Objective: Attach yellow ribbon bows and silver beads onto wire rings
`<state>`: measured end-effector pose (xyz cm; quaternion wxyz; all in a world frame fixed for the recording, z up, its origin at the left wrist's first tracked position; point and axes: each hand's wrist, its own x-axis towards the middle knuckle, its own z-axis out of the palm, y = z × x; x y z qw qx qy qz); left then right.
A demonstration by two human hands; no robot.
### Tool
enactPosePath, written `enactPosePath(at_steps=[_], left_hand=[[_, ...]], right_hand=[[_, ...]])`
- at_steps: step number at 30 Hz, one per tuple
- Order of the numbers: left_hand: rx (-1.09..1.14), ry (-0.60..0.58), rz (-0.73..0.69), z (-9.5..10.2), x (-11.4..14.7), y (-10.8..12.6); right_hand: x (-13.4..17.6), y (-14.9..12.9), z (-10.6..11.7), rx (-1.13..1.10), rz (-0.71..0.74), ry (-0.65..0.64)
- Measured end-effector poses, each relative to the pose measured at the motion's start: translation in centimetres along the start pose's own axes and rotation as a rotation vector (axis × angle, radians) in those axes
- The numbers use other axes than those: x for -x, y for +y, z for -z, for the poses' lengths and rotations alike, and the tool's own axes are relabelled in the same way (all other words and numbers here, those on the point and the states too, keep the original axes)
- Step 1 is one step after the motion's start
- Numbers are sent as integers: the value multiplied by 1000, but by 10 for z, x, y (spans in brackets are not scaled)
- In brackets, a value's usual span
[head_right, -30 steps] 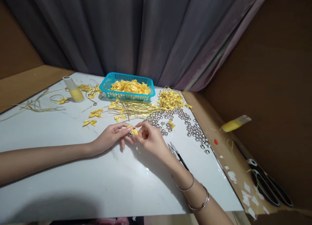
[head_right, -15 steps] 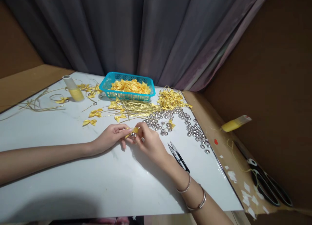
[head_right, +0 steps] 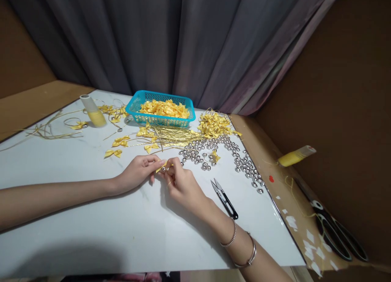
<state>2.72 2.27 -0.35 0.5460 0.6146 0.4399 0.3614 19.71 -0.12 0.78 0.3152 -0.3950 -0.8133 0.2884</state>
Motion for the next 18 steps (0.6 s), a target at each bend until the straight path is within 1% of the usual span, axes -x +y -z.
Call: enactPosePath(at_steps=[8, 11, 14, 16, 18], left_hand=[[-8, -1, -20, 0, 0, 0], [-1, 0, -29, 1, -2, -2], [38, 22, -33, 3, -7, -5], [107, 37, -11, 5, -11, -7], [197, 71, 16, 7, -17, -8]], right_hand=[[-1, -4, 3, -131, -89, -2], [-2, -3, 3, -149, -90, -2], [-2, -3, 4, -66, -16, 18], [0, -4, 5, 68, 98, 91], [2, -6, 4, 209, 244, 165]])
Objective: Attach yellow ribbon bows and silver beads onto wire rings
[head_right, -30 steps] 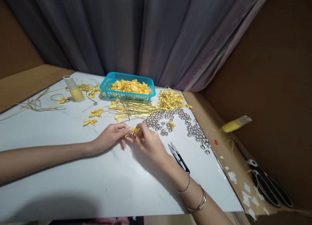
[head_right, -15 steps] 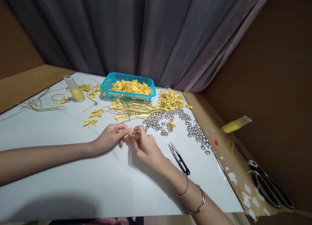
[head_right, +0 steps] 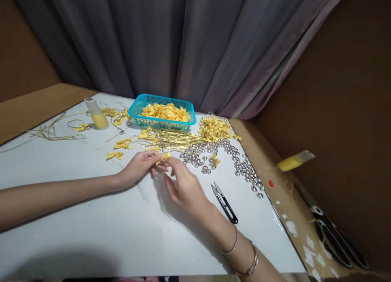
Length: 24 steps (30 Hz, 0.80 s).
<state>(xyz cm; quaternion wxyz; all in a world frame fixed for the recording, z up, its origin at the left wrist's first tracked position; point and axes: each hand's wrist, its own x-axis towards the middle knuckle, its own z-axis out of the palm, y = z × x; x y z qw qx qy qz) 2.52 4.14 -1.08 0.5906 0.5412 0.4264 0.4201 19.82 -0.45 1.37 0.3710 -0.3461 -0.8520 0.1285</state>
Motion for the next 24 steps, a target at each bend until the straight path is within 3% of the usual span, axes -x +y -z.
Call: enactPosePath(at_steps=[5, 8, 11, 13, 16, 20, 22, 24], left_hand=[[209, 166, 89, 9, -16, 5], [300, 227, 104, 15, -22, 8], [325, 213, 87, 18, -25, 7], [293, 176, 65, 19, -24, 4], [210, 35, 28, 16, -20, 0], [117, -329, 56, 9, -8, 1], [35, -506, 72, 6, -1, 4], [-63, -594, 45, 6, 5, 8]], right_hand=[[2, -7, 1, 211, 291, 20], [2, -12, 2, 262, 391, -155], [4, -17, 3, 252, 437, -374], [5, -18, 5, 206, 423, -417], [6, -11, 11, 169, 355, -310], [4, 13, 20, 268, 94, -50], [-1, 27, 21, 325, -19, 27], [-6, 39, 21, 367, -102, 51]])
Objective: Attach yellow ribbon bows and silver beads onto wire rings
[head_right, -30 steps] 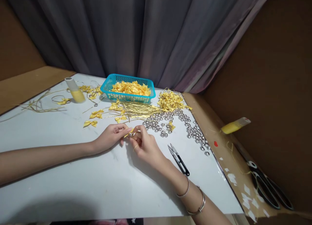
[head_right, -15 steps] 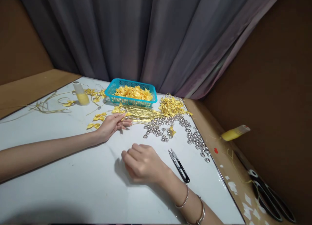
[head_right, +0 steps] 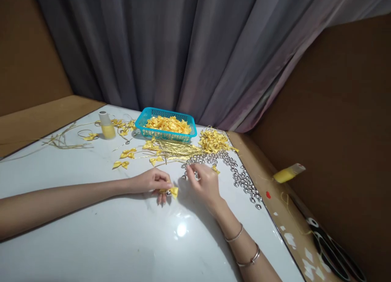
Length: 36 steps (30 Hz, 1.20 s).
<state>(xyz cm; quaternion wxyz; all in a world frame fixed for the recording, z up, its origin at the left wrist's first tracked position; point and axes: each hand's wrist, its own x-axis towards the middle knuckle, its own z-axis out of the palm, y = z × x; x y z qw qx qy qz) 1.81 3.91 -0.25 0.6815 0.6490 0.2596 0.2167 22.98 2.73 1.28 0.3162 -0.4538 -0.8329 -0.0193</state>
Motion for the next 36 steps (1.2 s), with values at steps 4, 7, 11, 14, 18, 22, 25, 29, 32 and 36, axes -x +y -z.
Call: enactPosePath(at_steps=[4, 7, 11, 14, 18, 22, 25, 29, 32, 36], left_hand=[[-234, 43, -75, -1, 4, 1], [-358, 133, -182, -1, 1, -4], [-372, 151, -240, -4, -2, -6], [-295, 207, -225, -5, -3, -3], [-149, 282, -155, -3, -4, -1], [-6, 351, -113, -2, -6, -1], [93, 369, -105, -1, -8, -1], [211, 380, -104, 3, -10, 0], [289, 396, -105, 6, -11, 0], [364, 401, -96, 8, -12, -1]], right_hand=[[-8, 15, -13, 57, -76, -108], [-7, 21, -21, 83, -120, -201], [-5, 21, -25, 109, -146, -256], [-4, 20, -25, 120, -154, -253], [-6, 21, -24, 116, -187, -202], [-6, 22, -20, 115, -209, -156], [-4, 21, -19, 117, -207, -156], [-1, 23, -24, 124, -219, -153], [0, 26, -28, 126, -229, -154], [0, 29, -31, 121, -238, -161]])
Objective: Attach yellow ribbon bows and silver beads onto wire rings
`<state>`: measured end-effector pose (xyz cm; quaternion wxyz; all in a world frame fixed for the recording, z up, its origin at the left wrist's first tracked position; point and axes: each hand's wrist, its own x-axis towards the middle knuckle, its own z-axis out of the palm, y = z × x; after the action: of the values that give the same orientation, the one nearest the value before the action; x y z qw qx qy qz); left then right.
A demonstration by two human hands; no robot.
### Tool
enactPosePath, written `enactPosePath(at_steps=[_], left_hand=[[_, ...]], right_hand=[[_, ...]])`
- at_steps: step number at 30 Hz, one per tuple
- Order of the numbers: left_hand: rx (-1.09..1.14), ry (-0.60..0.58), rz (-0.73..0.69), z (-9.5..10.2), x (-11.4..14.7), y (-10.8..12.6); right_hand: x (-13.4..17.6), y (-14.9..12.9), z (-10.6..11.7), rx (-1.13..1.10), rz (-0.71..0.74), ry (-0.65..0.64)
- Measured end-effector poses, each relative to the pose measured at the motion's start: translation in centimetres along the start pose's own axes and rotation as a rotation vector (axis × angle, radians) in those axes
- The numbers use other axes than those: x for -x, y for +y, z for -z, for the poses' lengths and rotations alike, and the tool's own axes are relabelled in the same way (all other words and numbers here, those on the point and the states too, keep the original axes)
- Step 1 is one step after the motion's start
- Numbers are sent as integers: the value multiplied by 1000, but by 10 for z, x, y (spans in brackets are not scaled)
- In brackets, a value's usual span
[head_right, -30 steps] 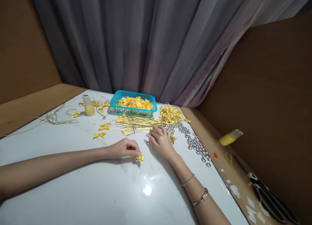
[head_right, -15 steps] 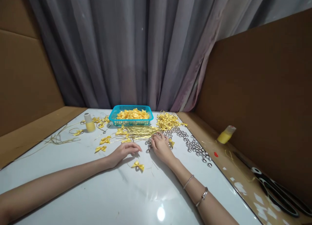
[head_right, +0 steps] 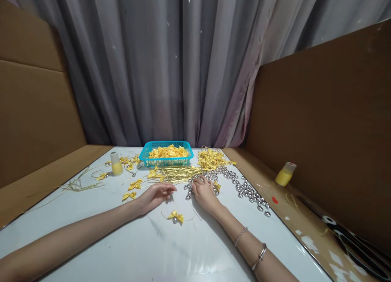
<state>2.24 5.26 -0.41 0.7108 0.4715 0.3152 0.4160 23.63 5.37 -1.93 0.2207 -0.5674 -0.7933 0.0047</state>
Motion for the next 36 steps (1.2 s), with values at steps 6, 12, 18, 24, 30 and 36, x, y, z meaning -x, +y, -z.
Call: enactPosePath(at_steps=[6, 12, 18, 24, 30, 36], left_hand=[[57, -9, 40, 2, 0, 0], [112, 17, 101, 6, -5, -1], [126, -14, 104, 5, -4, -2], [139, -52, 72, 7, -6, -5], [93, -141, 54, 9, -8, -7], [42, -189, 51, 9, -6, -8]], right_hand=[[0, 2, -3, -27, -8, 11], [-3, 4, -3, -88, -23, 95], [0, -9, 15, -185, 100, 220], [14, -35, 19, -303, 273, 190], [10, -39, 8, -483, 283, 133], [0, -42, 0, -803, 141, 105]])
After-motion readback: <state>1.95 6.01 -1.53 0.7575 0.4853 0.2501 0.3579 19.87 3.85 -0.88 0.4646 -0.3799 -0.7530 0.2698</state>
